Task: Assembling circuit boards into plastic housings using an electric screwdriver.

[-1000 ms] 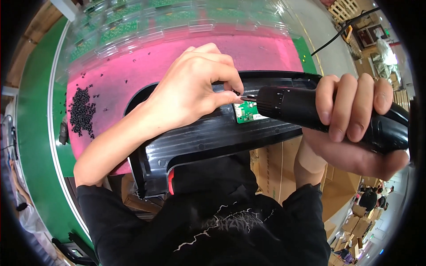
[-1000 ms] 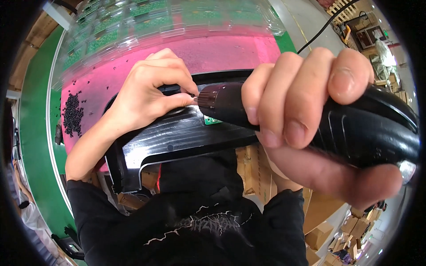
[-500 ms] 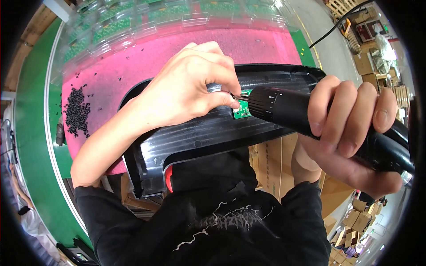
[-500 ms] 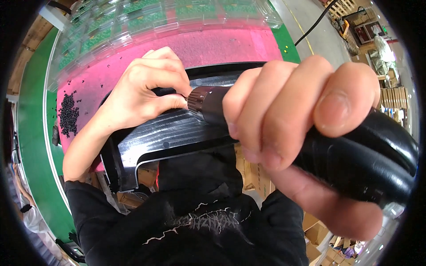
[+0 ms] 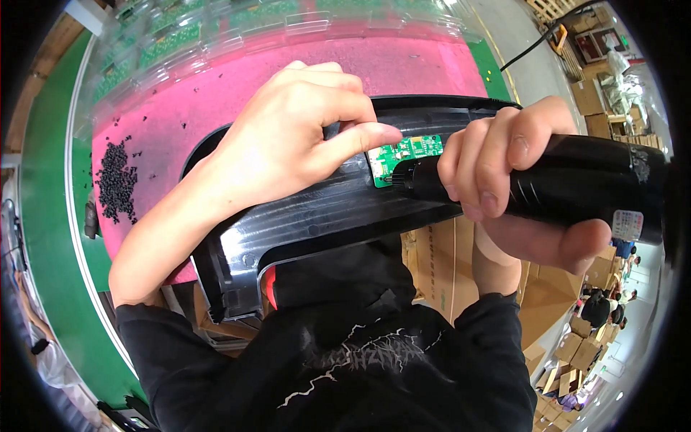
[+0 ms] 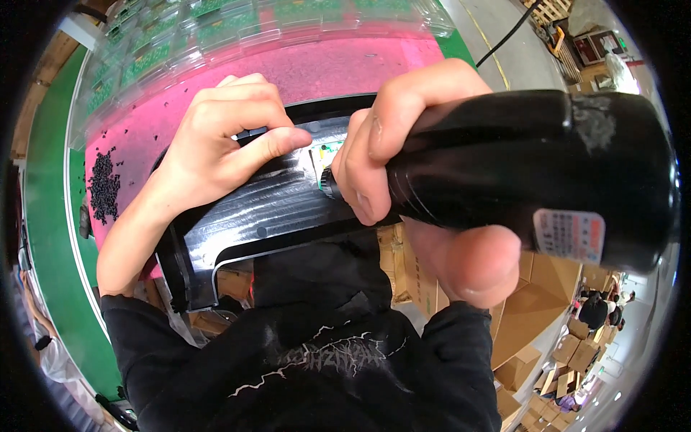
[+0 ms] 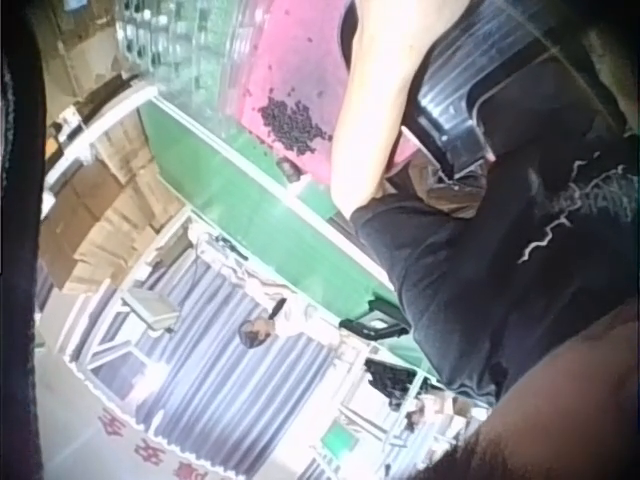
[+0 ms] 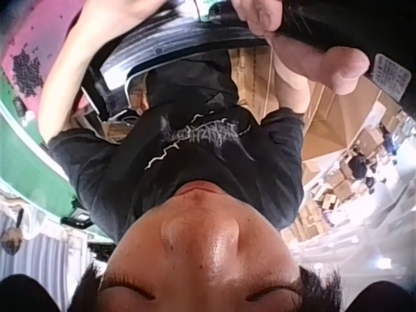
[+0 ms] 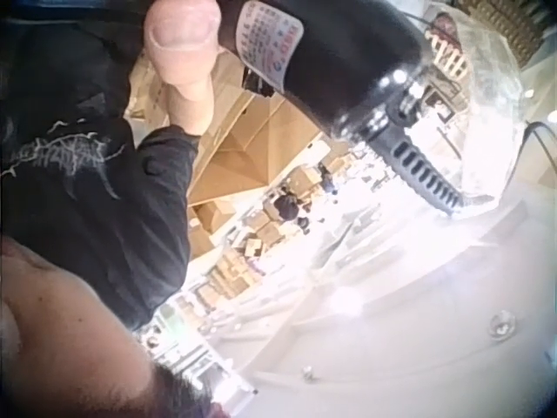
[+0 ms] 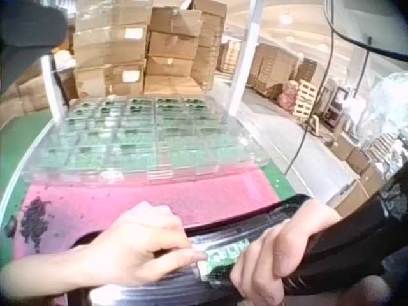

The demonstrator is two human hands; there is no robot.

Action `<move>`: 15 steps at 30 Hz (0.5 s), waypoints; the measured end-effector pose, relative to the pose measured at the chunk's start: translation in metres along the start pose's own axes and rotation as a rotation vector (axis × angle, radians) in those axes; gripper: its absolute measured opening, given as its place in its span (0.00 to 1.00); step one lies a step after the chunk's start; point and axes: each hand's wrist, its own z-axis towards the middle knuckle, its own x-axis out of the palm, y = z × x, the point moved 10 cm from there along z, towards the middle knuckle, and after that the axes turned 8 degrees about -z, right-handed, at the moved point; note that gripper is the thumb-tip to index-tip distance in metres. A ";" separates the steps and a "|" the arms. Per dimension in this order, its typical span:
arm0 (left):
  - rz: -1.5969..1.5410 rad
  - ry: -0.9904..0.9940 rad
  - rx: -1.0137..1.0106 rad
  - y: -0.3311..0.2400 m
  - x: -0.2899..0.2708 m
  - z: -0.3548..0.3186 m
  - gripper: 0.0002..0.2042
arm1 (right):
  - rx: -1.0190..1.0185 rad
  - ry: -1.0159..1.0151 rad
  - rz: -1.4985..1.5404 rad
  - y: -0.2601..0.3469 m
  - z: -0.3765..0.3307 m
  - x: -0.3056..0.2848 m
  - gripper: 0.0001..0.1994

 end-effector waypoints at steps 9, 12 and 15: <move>0.064 0.039 -0.073 0.006 0.007 -0.003 0.10 | 0.180 0.037 -0.118 -0.021 0.000 0.012 0.35; 0.086 0.034 -0.082 0.007 0.006 -0.006 0.08 | 0.195 0.337 -0.278 -0.022 0.003 0.021 0.36; 0.063 0.047 -0.023 0.006 0.010 -0.006 0.06 | 0.223 0.096 -0.134 -0.024 -0.003 0.011 0.38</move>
